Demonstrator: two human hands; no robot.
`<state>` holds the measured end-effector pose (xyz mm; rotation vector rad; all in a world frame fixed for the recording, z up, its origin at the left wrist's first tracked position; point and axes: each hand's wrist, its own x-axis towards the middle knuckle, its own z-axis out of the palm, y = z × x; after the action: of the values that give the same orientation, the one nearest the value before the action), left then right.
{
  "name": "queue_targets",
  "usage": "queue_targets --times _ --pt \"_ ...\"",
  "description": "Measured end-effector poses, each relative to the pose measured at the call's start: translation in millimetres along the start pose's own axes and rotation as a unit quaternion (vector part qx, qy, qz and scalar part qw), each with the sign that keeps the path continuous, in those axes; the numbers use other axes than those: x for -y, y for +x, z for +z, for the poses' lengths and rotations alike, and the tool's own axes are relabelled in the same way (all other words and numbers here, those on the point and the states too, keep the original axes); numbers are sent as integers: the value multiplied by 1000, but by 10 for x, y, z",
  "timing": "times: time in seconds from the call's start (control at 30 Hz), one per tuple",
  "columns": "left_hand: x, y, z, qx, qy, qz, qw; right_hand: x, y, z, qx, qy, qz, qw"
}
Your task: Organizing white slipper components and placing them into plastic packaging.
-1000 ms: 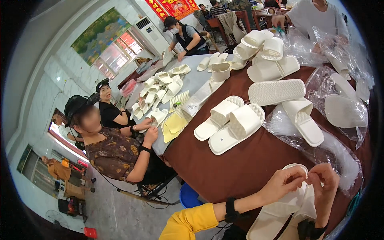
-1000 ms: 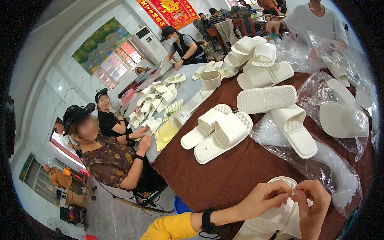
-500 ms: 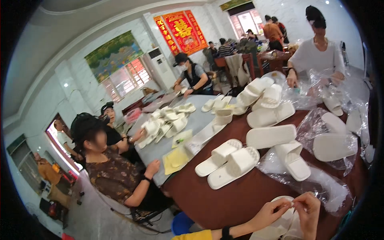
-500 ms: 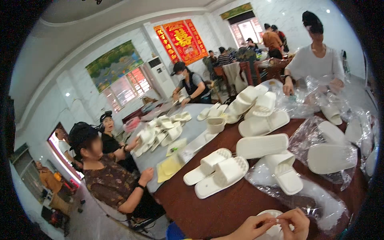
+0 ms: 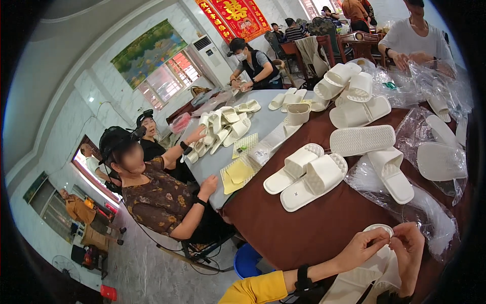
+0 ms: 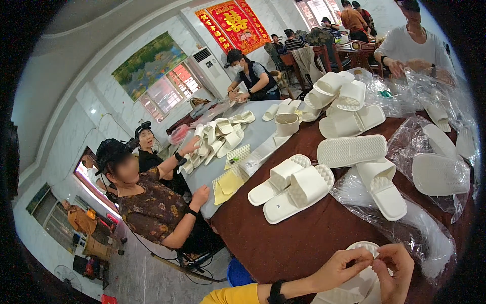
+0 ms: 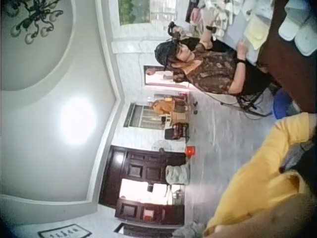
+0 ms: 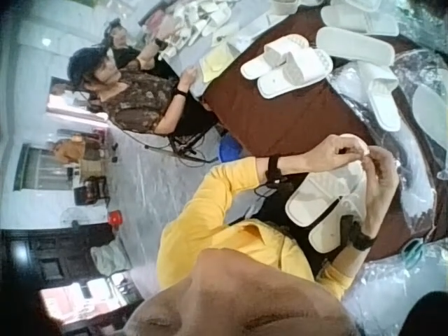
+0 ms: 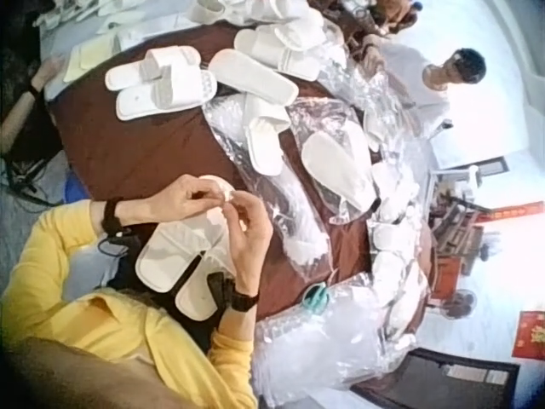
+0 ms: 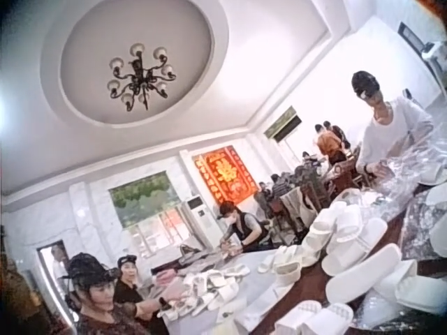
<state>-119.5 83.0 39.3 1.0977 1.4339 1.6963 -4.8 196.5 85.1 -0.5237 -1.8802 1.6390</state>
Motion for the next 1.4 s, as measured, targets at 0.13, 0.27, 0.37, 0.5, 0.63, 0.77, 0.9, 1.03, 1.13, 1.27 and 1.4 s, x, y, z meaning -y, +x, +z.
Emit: queue_targets --times 0.13,0.27,0.37,0.5,0.63,0.77,0.9,1.03,1.13,1.27,1.4 --pt "118 -68 52 0 8 6 1000 14 -44 -62 -4 -34 28 999" --pt "244 -62 41 -9 -8 -15 1000 -60 -55 -44 21 -81 19 996" --pt "73 -46 53 1 -7 -35 999 -31 -52 -92 34 -172 -57 983" --pt "56 8 15 -3 8 23 1000 -97 -22 -55 34 -145 -26 988" --pt "-13 17 -40 14 25 -53 998 -123 40 -56 34 -148 -26 988" --pt "38 -30 1 -15 55 -8 998 -143 36 -50 -5 -117 -32 993" --pt "-19 -373 141 -66 202 115 970 -190 14 -180 -80 29 -13 996" --pt "-675 -938 392 83 479 110 867 -147 8 -169 -119 -65 -95 986" --pt "-664 -1100 721 89 463 56 880 -115 -38 -316 -122 -89 -71 986" --pt "-228 -1180 1025 37 586 24 809 279 -62 -166 66 -209 -55 974" --pt "-183 -1112 967 -19 599 23 800 579 -366 127 53 -339 -242 908"
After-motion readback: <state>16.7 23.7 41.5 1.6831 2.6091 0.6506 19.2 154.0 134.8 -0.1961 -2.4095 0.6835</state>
